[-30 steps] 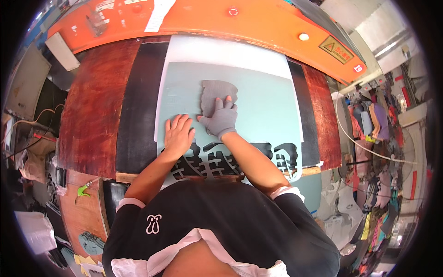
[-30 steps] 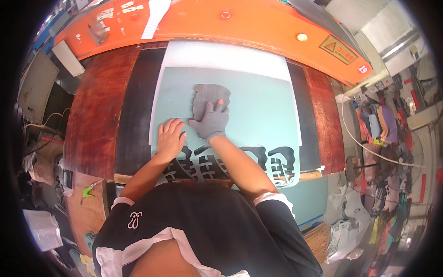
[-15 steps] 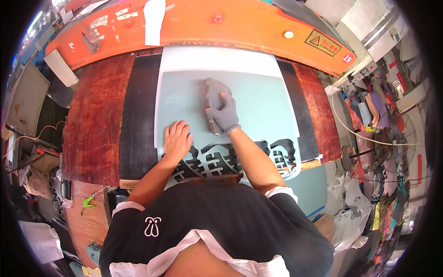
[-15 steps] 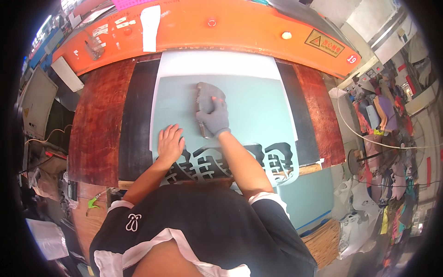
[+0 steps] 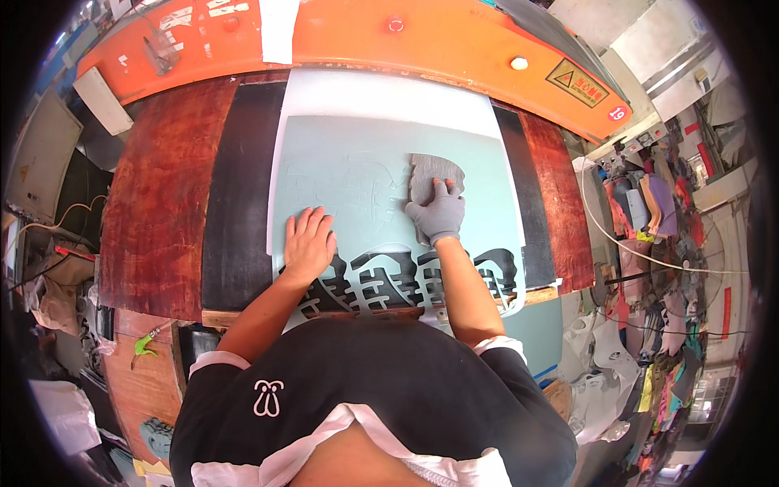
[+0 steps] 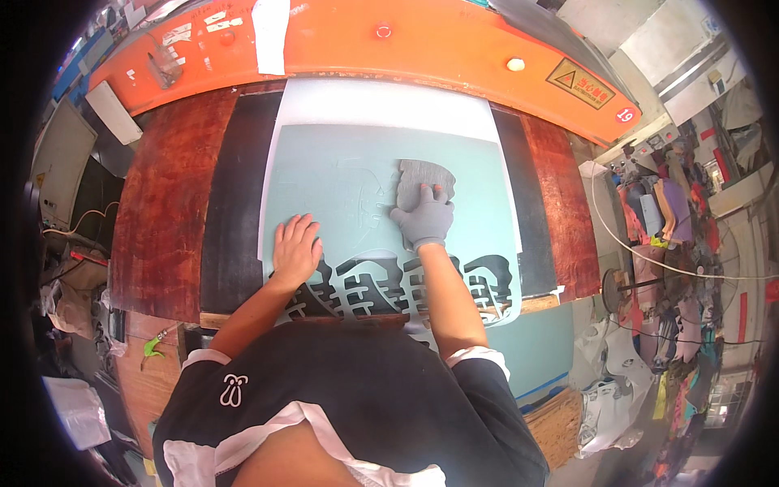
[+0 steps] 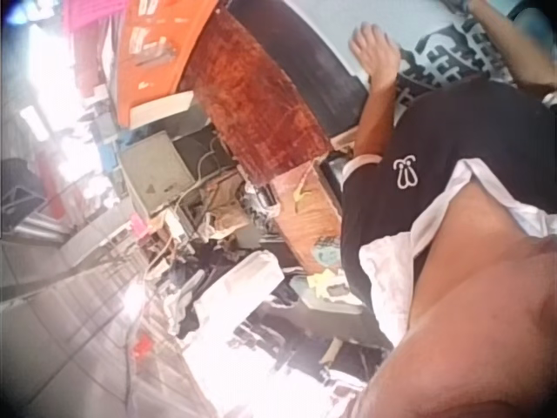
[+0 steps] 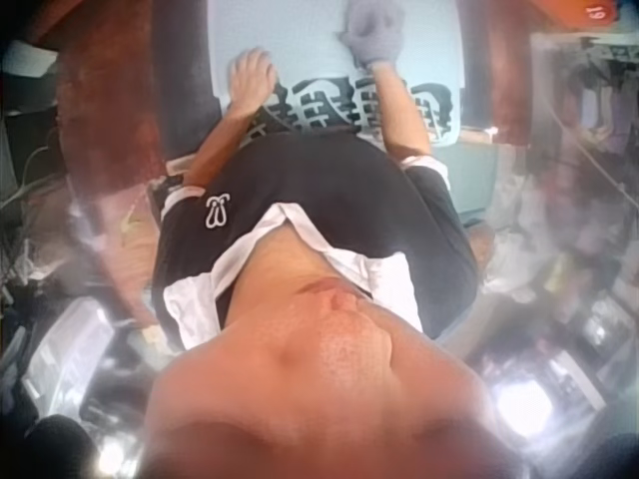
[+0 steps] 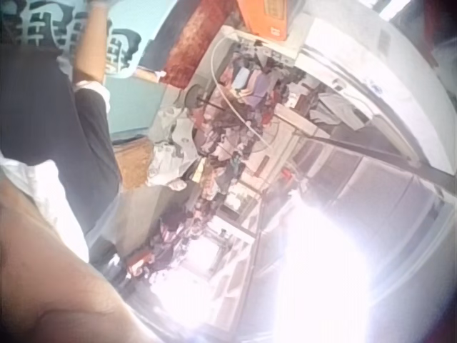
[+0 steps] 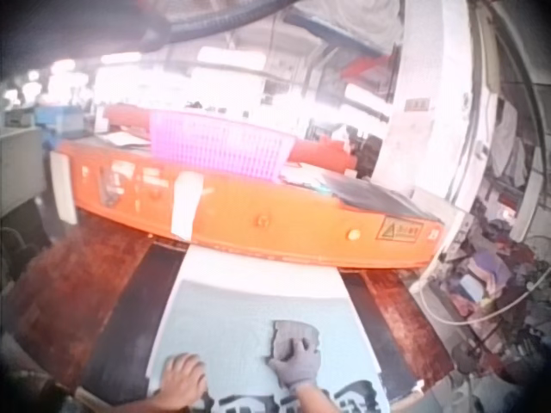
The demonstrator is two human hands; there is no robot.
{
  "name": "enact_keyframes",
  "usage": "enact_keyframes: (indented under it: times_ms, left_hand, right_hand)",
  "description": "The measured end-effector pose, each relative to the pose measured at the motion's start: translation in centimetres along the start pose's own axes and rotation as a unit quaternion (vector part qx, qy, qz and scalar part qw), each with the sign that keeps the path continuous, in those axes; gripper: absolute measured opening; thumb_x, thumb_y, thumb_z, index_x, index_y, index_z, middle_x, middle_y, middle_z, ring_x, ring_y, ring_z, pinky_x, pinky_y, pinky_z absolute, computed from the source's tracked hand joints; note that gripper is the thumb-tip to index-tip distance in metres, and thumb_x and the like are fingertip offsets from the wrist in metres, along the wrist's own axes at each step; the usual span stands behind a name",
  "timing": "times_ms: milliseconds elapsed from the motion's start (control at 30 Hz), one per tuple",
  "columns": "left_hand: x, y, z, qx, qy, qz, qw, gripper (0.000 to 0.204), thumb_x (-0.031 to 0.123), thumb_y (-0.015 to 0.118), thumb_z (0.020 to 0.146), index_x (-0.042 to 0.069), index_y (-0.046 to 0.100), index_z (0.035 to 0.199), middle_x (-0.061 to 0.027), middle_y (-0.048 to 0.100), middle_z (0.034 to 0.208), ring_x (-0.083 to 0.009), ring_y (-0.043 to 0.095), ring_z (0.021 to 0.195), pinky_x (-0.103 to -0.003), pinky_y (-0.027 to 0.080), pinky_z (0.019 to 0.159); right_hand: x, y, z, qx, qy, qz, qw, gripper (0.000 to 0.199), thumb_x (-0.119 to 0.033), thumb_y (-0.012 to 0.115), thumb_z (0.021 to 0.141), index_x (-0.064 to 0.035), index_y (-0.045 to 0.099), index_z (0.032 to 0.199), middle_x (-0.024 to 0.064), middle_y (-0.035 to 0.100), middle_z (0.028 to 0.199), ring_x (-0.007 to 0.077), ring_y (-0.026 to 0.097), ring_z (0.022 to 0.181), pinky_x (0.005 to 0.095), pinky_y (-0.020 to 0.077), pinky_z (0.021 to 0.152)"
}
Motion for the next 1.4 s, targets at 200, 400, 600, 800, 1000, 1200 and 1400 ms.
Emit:
enact_keyframes:
  times_ms: [200,400,600,800,1000,1200,1400]
  left_hand:
    - [0.0,-0.1,-0.1,-0.004,-0.002,0.005,1.000,0.036,0.021,0.063,0.078,0.007,0.057,0.111,-0.0096,0.051,0.124,-0.0299,0.043,0.119,-0.053,0.031,0.099]
    - [-0.8,-0.5,0.3,-0.032,-0.011,-0.076,0.997,0.038,0.018,0.064,0.078,0.007,0.055,0.113,-0.0100,0.051,0.125,-0.0298,0.042,0.121,-0.050,0.028,0.102]
    - [-3.8,-3.4,-1.8,0.007,-0.069,-0.179,0.981,0.037,0.012,0.062,0.078,0.004,0.055,0.114,-0.0132,0.051,0.124,-0.0319,0.045,0.118,-0.041,0.033,0.100]
    - [-4.6,-5.9,-10.0,0.039,-0.185,-0.193,0.963,0.039,0.012,0.061,0.082,0.000,0.050,0.117,-0.0159,0.053,0.116,-0.0313,0.051,0.103,-0.038,0.041,0.088]
    - [-3.1,-4.0,-13.7,0.071,-0.155,-0.059,0.984,0.027,0.015,0.063,0.085,0.002,0.053,0.107,-0.0069,0.053,0.059,-0.0256,0.052,0.055,-0.037,0.042,0.056]
    - [-3.0,-2.9,-13.9,0.151,-0.201,-0.093,0.963,0.016,0.021,0.059,0.088,0.006,0.058,0.084,-0.0105,0.057,0.062,-0.0293,0.055,0.053,-0.040,0.044,0.051]
    - [-2.6,-2.5,-14.9,0.167,-0.236,-0.070,0.955,0.031,0.027,0.054,0.091,0.003,0.053,0.071,-0.0180,0.053,0.059,-0.0354,0.054,0.053,-0.042,0.043,0.051]
  right_hand:
    - [-0.1,0.2,-0.1,-0.003,0.001,-0.004,1.000,0.079,-0.046,0.072,0.060,-0.0074,0.051,0.126,0.0205,0.039,0.137,0.0425,0.045,0.112,0.0453,0.0427,0.093]
    - [4.4,0.7,1.5,-0.014,-0.047,0.166,0.985,0.072,-0.044,0.071,0.069,-0.0025,0.050,0.124,0.0207,0.045,0.129,0.0370,0.049,0.111,0.0414,0.0425,0.093]
    - [17.7,-2.7,-0.8,0.130,0.043,0.160,0.978,0.062,-0.038,0.070,0.074,0.0007,0.053,0.119,0.0189,0.054,0.119,0.0321,0.053,0.109,0.0398,0.0422,0.093]
    - [27.9,-7.2,-8.8,0.213,0.177,0.029,0.960,0.048,-0.036,0.063,0.079,0.0008,0.058,0.109,0.0215,0.059,0.110,0.0362,0.054,0.106,0.0423,0.0422,0.091]
    - [28.3,-4.2,-9.4,0.347,0.113,0.008,0.931,0.038,-0.033,0.062,0.080,0.0017,0.062,0.097,0.0182,0.065,0.090,0.0330,0.062,0.082,0.0406,0.0484,0.073]
    - [28.4,-4.1,-8.2,0.343,0.143,0.105,0.922,0.035,-0.033,0.062,0.079,-0.0004,0.065,0.093,0.0166,0.065,0.089,0.0324,0.062,0.083,0.0412,0.0472,0.075]
    - [28.9,-3.1,-6.9,0.326,0.074,0.058,0.941,0.033,-0.035,0.058,0.081,-0.0041,0.065,0.091,0.0132,0.065,0.091,0.0326,0.060,0.087,0.0425,0.0431,0.079]
Point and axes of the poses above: each hand's wrist, its own z-axis towards the middle knuckle, its own y-axis out of the palm, x = y × z, the point moved 1 cm from there along z, towards the middle knuckle
